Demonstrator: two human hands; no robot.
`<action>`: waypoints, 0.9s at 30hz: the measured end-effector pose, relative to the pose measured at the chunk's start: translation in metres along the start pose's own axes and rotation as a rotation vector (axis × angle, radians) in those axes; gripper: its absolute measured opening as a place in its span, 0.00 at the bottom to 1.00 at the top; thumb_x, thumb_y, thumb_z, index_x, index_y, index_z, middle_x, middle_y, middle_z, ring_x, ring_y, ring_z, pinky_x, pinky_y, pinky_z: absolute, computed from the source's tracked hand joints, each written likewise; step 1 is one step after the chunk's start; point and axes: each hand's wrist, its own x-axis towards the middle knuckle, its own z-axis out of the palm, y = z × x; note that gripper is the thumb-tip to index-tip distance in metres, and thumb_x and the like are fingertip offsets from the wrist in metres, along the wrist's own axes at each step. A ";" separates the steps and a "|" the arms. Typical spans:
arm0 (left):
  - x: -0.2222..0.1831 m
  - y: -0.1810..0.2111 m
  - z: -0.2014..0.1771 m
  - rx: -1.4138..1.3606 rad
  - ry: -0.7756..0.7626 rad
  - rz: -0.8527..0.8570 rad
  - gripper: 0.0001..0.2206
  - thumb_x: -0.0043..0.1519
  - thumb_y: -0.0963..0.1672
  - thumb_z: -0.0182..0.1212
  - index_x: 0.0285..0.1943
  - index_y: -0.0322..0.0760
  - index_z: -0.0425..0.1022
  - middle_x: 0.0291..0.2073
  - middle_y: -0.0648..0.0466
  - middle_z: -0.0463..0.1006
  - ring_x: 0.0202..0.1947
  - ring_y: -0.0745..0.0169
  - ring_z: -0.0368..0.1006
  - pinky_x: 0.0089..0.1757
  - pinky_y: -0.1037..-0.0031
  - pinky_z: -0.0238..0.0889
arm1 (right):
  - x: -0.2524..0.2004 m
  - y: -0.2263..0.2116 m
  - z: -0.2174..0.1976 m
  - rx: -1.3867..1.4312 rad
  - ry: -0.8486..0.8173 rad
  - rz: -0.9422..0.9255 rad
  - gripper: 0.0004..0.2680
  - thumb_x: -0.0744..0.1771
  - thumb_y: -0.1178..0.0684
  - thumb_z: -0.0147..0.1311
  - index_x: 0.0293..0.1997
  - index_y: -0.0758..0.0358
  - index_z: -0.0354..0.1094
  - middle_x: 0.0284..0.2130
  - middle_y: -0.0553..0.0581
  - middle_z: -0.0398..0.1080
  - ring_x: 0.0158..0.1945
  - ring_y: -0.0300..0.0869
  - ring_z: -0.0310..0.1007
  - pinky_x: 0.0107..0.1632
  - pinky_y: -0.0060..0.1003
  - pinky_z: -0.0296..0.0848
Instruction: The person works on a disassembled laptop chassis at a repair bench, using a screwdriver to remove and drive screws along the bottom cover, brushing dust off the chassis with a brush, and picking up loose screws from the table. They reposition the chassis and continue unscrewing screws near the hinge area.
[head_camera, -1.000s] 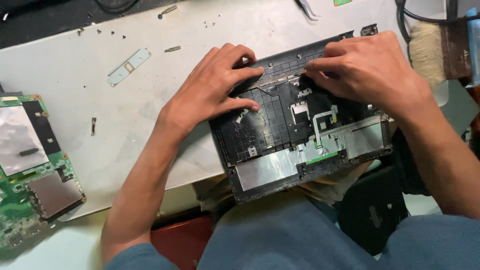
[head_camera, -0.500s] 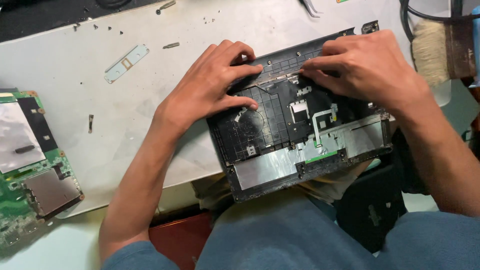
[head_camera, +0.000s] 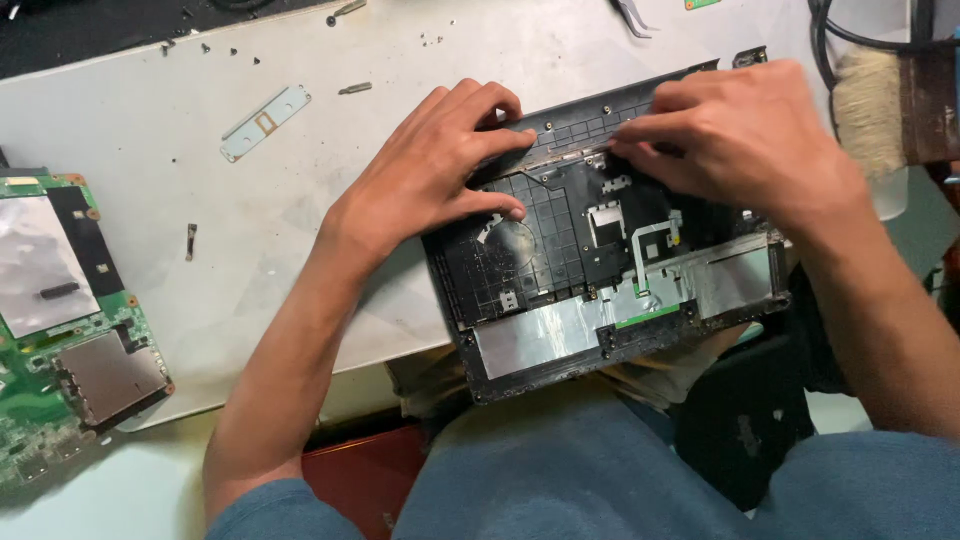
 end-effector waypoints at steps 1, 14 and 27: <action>0.000 -0.001 0.000 0.001 -0.002 0.003 0.35 0.63 0.55 0.89 0.73 0.30 0.84 0.61 0.45 0.74 0.56 0.45 0.71 0.53 0.56 0.67 | 0.000 -0.001 0.003 0.000 0.001 0.004 0.11 0.80 0.26 0.53 0.65 0.19 0.84 0.33 0.35 0.80 0.30 0.33 0.81 0.25 0.31 0.67; -0.002 -0.013 0.009 -0.010 0.035 0.049 0.34 0.63 0.57 0.88 0.71 0.33 0.85 0.61 0.46 0.74 0.56 0.43 0.72 0.54 0.54 0.67 | 0.000 0.004 -0.015 -0.033 -0.114 0.136 0.13 0.79 0.24 0.51 0.58 0.20 0.86 0.43 0.31 0.86 0.42 0.41 0.91 0.31 0.41 0.70; -0.003 -0.009 0.008 -0.015 0.026 0.027 0.35 0.62 0.56 0.88 0.73 0.32 0.86 0.60 0.46 0.75 0.58 0.44 0.71 0.55 0.54 0.67 | 0.021 -0.007 -0.029 0.120 -0.363 0.248 0.18 0.77 0.20 0.50 0.59 0.29 0.85 0.37 0.51 0.90 0.35 0.50 0.88 0.39 0.45 0.75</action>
